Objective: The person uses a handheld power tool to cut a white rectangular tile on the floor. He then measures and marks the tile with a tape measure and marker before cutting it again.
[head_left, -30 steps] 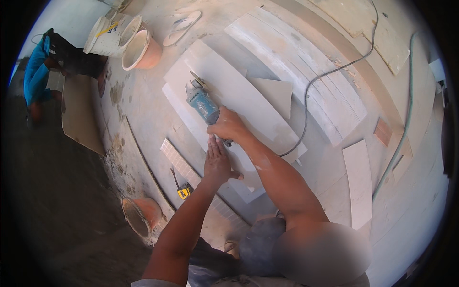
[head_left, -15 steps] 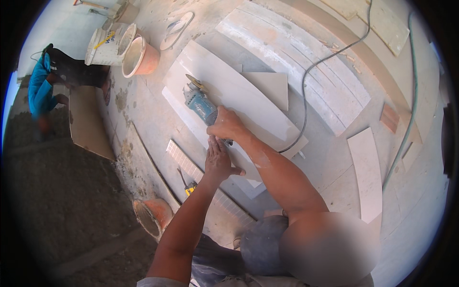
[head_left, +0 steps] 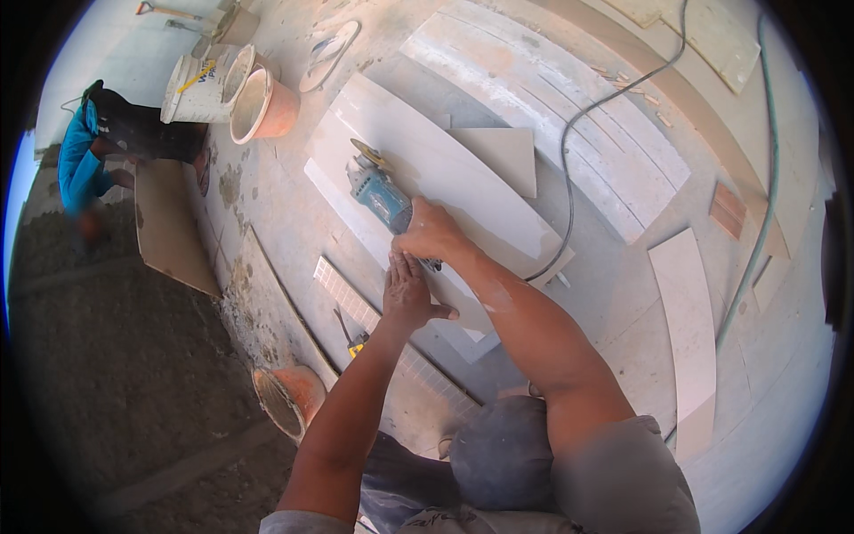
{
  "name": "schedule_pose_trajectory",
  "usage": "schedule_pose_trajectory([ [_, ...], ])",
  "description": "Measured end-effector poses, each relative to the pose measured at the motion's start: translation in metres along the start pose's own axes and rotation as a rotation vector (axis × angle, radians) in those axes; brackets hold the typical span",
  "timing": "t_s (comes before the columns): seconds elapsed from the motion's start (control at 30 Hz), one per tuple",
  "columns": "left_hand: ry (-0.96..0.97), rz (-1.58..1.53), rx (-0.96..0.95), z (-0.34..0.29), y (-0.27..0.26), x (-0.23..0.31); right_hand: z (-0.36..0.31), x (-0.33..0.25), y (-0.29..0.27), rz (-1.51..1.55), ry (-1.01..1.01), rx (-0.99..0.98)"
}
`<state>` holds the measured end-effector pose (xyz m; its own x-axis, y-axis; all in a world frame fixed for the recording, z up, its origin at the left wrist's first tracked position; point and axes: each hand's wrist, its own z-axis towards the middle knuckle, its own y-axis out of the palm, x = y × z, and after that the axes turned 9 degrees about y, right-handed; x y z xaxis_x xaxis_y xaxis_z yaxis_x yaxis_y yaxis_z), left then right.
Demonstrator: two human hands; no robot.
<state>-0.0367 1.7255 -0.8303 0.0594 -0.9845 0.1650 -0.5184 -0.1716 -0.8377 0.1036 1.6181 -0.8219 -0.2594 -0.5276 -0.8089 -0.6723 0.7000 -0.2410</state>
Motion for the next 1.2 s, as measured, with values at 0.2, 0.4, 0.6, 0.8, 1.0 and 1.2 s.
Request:
schedule_pose_trajectory([
  [0.2,-0.028,-0.024,-0.019,-0.002,-0.001,0.004,-0.005,0.003,0.000,-0.005,0.007,0.003],
  [0.4,0.009,-0.077,0.022,-0.002,0.002,0.002,-0.015,0.005,-0.003,0.055,0.007,-0.013],
  [0.6,-0.029,0.027,-0.033,-0.001,0.005,0.002,-0.023,-0.002,-0.005,-0.017,0.037,0.018],
  [0.8,-0.062,0.031,0.011,-0.002,0.001,0.006,-0.022,-0.007,-0.005,-0.073,0.074,-0.007],
  [1.0,-0.070,0.031,0.022,-0.002,0.000,0.012,-0.031,-0.003,-0.014,-0.032,0.075,-0.036],
  [1.2,-0.061,0.015,0.014,-0.003,-0.004,0.011,-0.036,-0.004,-0.011,-0.009,0.071,0.007],
])
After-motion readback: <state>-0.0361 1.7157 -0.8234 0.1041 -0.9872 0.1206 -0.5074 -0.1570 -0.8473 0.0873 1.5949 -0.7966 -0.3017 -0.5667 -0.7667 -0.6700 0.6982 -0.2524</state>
